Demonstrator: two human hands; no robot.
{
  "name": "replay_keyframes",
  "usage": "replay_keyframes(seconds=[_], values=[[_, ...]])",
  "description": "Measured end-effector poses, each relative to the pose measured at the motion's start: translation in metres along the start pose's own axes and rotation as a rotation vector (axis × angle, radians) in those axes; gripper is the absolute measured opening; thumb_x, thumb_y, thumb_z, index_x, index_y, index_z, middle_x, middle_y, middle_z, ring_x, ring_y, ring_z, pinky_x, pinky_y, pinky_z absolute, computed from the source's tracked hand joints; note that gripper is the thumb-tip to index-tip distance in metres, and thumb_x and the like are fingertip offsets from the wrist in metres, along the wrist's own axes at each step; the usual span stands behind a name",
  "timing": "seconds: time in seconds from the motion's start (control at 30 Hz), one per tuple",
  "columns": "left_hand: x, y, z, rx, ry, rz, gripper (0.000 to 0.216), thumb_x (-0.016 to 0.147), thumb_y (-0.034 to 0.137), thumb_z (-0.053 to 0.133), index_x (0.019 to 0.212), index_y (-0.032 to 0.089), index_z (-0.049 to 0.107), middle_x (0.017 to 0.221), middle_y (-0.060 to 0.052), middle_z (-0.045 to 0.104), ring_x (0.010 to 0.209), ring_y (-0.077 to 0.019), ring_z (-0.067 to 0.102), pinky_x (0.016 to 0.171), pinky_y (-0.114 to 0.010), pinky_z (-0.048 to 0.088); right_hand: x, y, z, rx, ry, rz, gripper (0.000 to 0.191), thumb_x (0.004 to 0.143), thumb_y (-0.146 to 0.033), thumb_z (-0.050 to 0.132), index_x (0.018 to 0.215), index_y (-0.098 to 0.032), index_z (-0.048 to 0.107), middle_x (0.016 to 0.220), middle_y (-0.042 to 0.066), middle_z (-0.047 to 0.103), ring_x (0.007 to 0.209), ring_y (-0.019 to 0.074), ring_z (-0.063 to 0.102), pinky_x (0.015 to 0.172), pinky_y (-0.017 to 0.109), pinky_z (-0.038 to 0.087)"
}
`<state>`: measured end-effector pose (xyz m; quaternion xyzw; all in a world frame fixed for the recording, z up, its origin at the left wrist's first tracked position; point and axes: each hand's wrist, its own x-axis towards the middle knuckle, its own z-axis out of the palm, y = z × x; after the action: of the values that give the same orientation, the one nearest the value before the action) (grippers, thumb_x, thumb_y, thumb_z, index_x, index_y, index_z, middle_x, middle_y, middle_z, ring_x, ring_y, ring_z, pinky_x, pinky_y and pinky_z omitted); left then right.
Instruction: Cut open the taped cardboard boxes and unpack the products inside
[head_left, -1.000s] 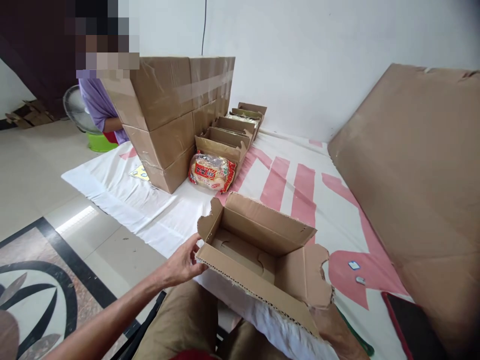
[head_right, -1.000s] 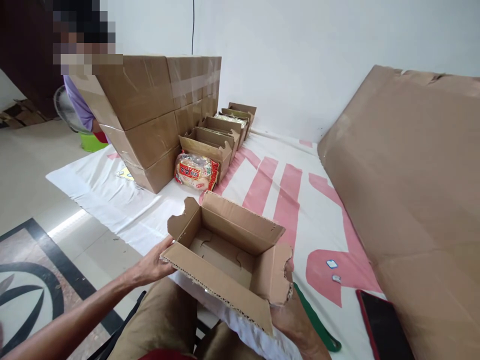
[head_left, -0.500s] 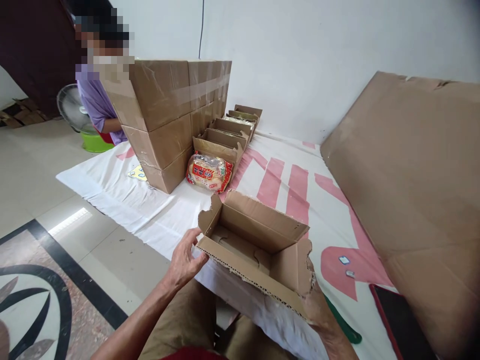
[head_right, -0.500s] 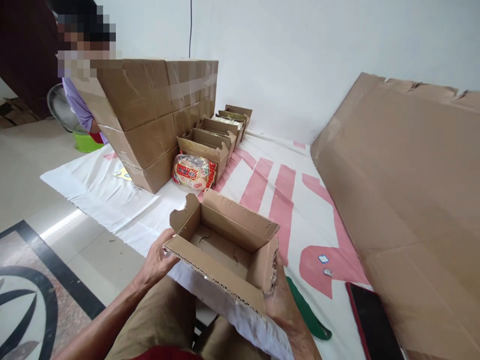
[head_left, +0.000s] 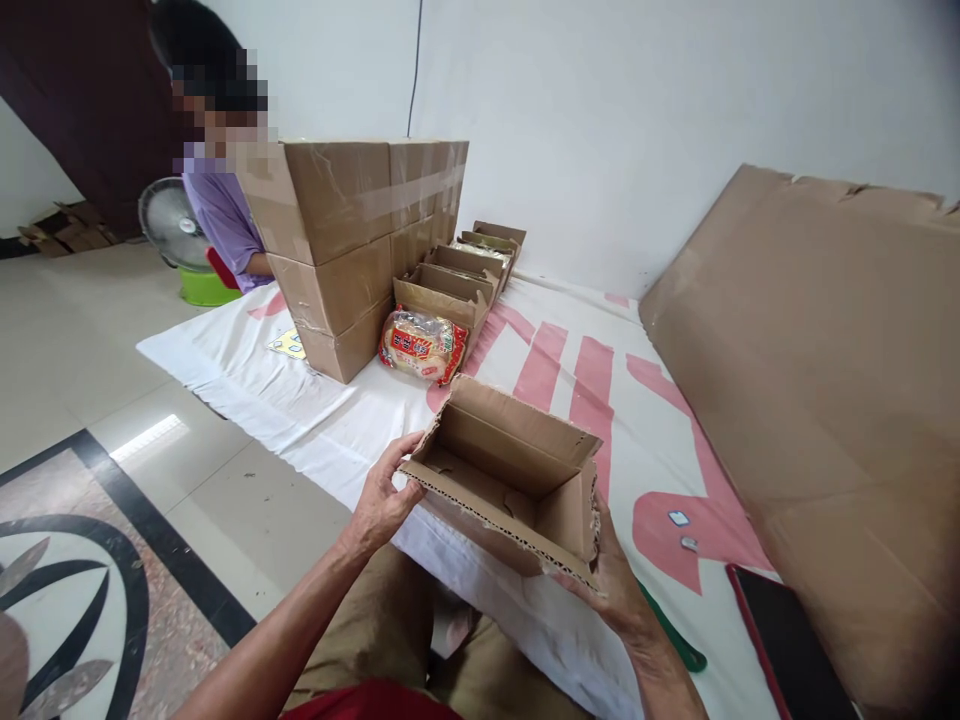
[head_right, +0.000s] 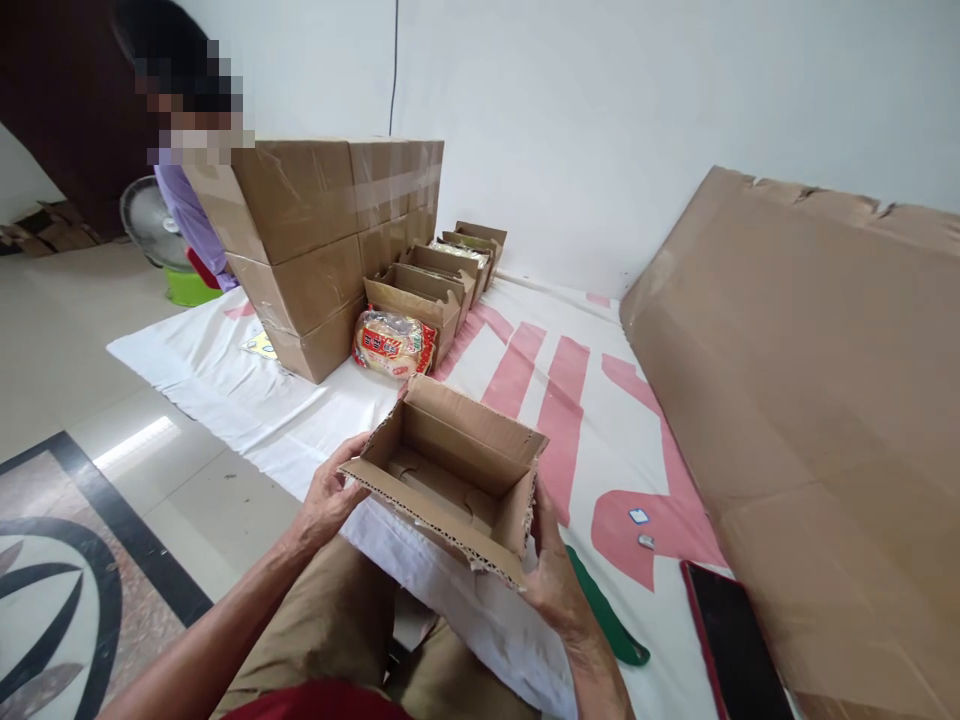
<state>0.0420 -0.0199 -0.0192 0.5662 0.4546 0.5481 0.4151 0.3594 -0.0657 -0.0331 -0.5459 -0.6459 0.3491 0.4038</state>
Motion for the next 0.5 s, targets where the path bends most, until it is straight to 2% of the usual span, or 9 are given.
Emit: replay_keyframes(seconds=[0.1, 0.27, 0.37, 0.5], values=[[-0.002, 0.005, 0.0, -0.016, -0.012, -0.004, 0.06, 0.083, 0.053, 0.071, 0.133, 0.02, 0.065, 0.132, -0.012, 0.069, 0.126, -0.0316, 0.061, 0.109, -0.043, 0.046, 0.003, 0.009, -0.001, -0.003, 0.009, 0.011, 0.128, 0.066, -0.068, 0.084, 0.167, -0.031, 0.015, 0.17, 0.017, 0.031, 0.15, 0.0405, 0.04, 0.115, 0.057, 0.046], [-0.008, 0.006, 0.0, -0.031, 0.016, -0.069, 0.062, 0.083, 0.058, 0.071, 0.133, 0.022, 0.066, 0.132, -0.01, 0.069, 0.121, -0.0312, 0.063, 0.103, -0.042, 0.049, 0.007, 0.012, -0.001, 0.049, -0.022, 0.001, 0.106, 0.08, -0.059, 0.077, 0.165, -0.042, 0.017, 0.17, 0.008, 0.032, 0.151, 0.0352, 0.04, 0.111, 0.057, 0.05], [-0.011, 0.005, 0.002, -0.016, 0.076, -0.081, 0.06, 0.081, 0.059, 0.073, 0.128, 0.021, 0.067, 0.125, -0.01, 0.071, 0.115, -0.0295, 0.065, 0.099, -0.04, 0.05, 0.007, 0.008, -0.001, 0.043, -0.037, -0.019, 0.11, 0.078, -0.053, 0.081, 0.166, -0.04, 0.016, 0.171, 0.01, 0.03, 0.15, 0.0342, 0.043, 0.111, 0.053, 0.051], [-0.014, 0.009, 0.008, -0.038, 0.123, -0.056, 0.049, 0.082, 0.057, 0.073, 0.114, 0.019, 0.07, 0.11, -0.008, 0.073, 0.101, -0.0254, 0.066, 0.091, -0.037, 0.052, 0.008, 0.006, 0.001, 0.096, -0.047, -0.063, 0.117, 0.076, -0.052, 0.083, 0.167, -0.035, 0.012, 0.168, 0.013, 0.036, 0.146, 0.0332, 0.047, 0.111, 0.052, 0.051]])
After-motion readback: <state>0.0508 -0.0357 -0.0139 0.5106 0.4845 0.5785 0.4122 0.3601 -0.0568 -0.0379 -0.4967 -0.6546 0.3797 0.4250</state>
